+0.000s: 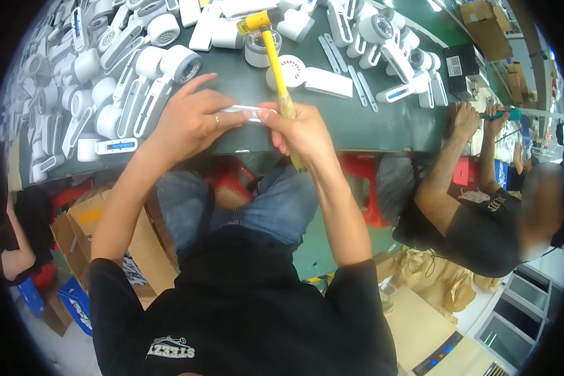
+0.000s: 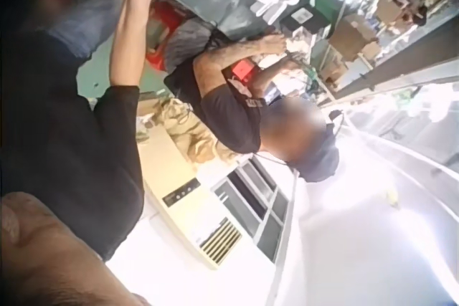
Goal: Assembling handheld fans using a hammer at a factory workstation.
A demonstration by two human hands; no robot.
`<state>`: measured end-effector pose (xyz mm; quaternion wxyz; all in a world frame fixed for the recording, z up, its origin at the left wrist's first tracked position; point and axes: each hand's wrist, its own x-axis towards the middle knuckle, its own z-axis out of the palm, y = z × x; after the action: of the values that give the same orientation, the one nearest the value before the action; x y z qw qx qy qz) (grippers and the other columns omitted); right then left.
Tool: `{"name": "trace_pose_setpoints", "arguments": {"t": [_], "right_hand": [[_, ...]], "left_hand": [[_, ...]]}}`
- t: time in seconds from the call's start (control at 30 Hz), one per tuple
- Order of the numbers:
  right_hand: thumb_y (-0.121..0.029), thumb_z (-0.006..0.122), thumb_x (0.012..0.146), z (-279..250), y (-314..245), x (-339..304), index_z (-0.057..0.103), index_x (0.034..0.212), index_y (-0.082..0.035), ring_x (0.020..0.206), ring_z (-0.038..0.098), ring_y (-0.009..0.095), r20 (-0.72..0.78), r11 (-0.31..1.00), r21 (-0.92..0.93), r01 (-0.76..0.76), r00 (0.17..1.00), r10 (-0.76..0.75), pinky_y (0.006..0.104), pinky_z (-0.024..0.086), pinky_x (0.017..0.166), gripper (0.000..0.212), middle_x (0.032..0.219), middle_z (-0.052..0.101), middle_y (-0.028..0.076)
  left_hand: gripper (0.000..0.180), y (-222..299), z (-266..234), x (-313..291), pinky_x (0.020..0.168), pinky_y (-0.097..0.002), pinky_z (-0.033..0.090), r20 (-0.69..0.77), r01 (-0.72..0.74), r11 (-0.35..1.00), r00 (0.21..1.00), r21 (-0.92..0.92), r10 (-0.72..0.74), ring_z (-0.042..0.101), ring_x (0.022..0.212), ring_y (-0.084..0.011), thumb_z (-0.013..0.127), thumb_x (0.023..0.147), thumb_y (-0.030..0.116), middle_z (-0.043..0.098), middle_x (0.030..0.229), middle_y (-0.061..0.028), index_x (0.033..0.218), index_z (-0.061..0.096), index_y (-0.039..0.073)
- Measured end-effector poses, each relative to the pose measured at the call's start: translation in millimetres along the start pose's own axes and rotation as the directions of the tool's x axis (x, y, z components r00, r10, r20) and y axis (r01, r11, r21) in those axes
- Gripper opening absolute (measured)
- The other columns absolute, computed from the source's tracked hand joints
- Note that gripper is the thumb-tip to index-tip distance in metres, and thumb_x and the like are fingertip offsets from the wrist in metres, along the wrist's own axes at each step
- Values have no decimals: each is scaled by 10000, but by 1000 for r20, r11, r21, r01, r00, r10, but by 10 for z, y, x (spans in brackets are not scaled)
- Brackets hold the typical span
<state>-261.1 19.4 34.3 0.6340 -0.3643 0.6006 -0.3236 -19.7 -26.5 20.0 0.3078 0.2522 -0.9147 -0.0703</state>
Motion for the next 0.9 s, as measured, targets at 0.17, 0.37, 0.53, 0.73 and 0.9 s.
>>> {"name": "trace_pose_setpoints", "arguments": {"t": [0.17,0.37,0.53,0.73,0.9], "right_hand": [[-240,628,1083,45,27,-508,546,1490,-25,565,517,57,-84,963,-108,247,963,-257,232,400,498,467,703,543,-40],[-216,446,1133,-6,235,-1480,357,1648,-63,652,640,184,-202,854,-515,69,959,-199,328,512,666,546,747,620,106],[-155,476,1104,102,389,-1787,381,1641,-67,656,654,229,-231,809,-565,162,910,-343,335,514,682,552,773,636,137],[-122,497,1089,153,474,-1710,384,1638,-69,681,670,274,-243,815,-559,153,909,-338,361,530,700,563,819,656,174],[-131,512,1090,151,549,-1579,385,1641,-97,701,695,320,-231,806,-579,126,922,-310,387,542,699,567,820,671,208]], "left_hand": [[245,-29,22,47,1124,-485,504,3,-7,999,1000,-43,7,719,910,-193,811,853,161,761,976,-12,1093,827,211],[227,31,-9,15,1155,-485,484,-11,12,999,1000,-39,-12,724,893,-200,805,855,149,769,976,-24,1073,835,206],[227,36,-18,12,1157,-489,482,-11,11,999,1000,-39,-12,726,897,-199,802,850,137,769,975,-26,1065,836,199],[228,27,-7,48,1159,-493,481,-8,9,999,1000,-43,-9,726,897,-195,803,847,128,768,970,-24,1063,836,194],[226,19,-3,44,1150,-494,487,-19,6,999,1000,-42,-7,726,890,-185,810,849,142,767,964,-15,1064,838,204]]}}
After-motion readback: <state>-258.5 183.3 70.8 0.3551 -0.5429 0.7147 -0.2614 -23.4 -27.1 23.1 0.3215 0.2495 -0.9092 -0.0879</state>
